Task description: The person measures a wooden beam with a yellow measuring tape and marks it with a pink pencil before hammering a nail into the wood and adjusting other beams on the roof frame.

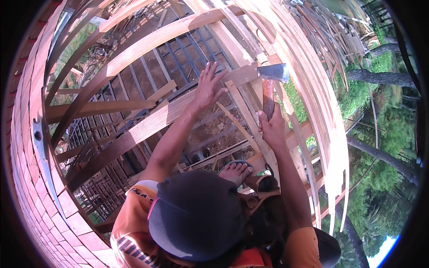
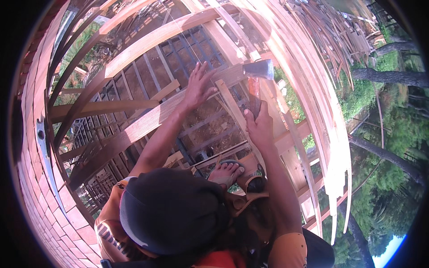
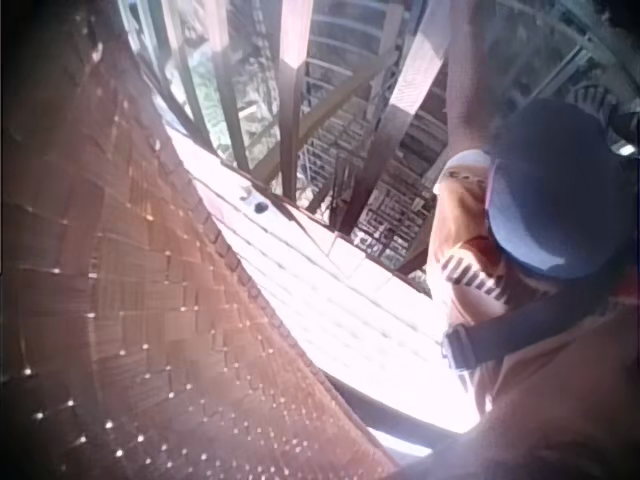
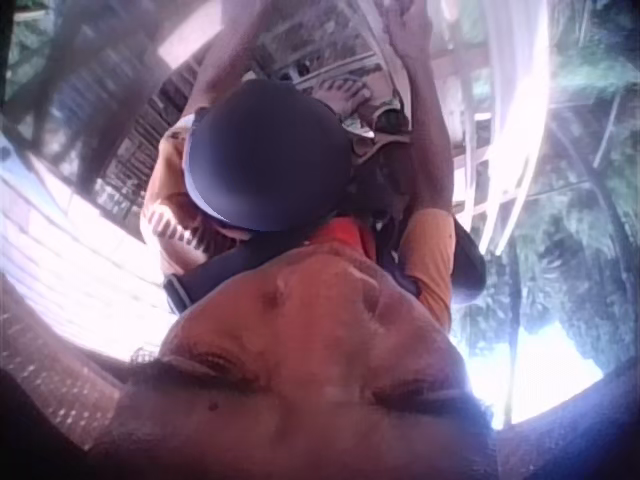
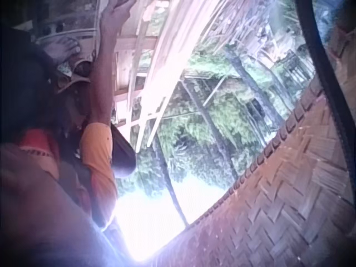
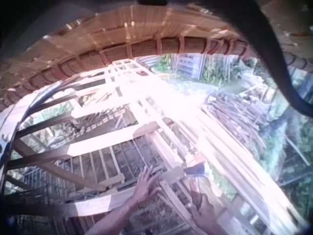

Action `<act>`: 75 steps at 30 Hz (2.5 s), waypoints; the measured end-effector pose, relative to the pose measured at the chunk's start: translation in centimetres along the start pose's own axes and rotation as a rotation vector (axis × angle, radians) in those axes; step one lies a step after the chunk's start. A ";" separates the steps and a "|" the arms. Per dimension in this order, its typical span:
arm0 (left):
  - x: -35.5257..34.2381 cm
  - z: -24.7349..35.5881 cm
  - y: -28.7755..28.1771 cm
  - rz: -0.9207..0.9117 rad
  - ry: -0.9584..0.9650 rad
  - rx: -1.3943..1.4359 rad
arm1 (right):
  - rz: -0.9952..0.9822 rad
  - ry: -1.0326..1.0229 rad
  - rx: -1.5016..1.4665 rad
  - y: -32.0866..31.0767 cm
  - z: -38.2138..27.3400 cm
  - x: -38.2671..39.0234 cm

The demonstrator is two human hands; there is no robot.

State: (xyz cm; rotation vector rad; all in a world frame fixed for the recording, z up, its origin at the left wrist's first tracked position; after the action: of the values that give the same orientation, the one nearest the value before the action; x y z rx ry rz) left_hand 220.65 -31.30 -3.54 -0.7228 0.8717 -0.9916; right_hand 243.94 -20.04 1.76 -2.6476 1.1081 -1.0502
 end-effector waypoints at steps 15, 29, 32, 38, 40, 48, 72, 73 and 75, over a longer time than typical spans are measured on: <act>6.0 7.7 12.8 0.277 -1.063 1.535 | 0.026 0.048 0.148 -1.9 15.6 2.7; 6.1 6.7 13.6 0.194 -1.017 1.430 | 0.088 0.064 0.242 -2.3 14.1 2.5; 6.1 7.1 13.1 0.212 -1.053 1.456 | 0.057 0.110 0.316 -3.7 12.6 1.7; 5.9 7.3 13.3 0.258 -0.846 1.775 | 0.028 0.208 0.067 -3.9 9.6 1.1; 6.0 7.2 13.4 0.271 -0.891 1.675 | -0.010 0.242 0.038 -3.8 9.0 1.2; 6.1 7.5 13.1 0.271 -1.014 1.521 | -0.083 0.208 -0.038 -2.5 9.4 1.1; 7.6 -0.4 16.0 0.048 -0.938 1.495 | 0.067 0.041 0.102 -2.2 10.3 9.6; 7.3 -1.3 15.8 0.041 -0.915 1.493 | 0.090 0.054 0.106 -2.9 10.4 9.8; 6.8 2.9 15.5 -0.049 -0.941 1.523 | 0.010 0.284 0.164 -3.9 12.5 11.1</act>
State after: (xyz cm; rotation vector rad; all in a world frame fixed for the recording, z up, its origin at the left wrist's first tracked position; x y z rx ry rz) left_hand 231.22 -31.36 -17.04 0.1829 -0.7597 -0.9030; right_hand 259.68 -26.63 -0.21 -2.4174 1.0268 -1.4809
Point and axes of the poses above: each hand's wrist, its own x-axis away from the middle knuckle, its own y-axis out of the palm, z = x × y, the point moved 5 cm from there along -x, towards the middle knuckle, and after that the axes turned 13 degrees about y, right-handed, at the moved point
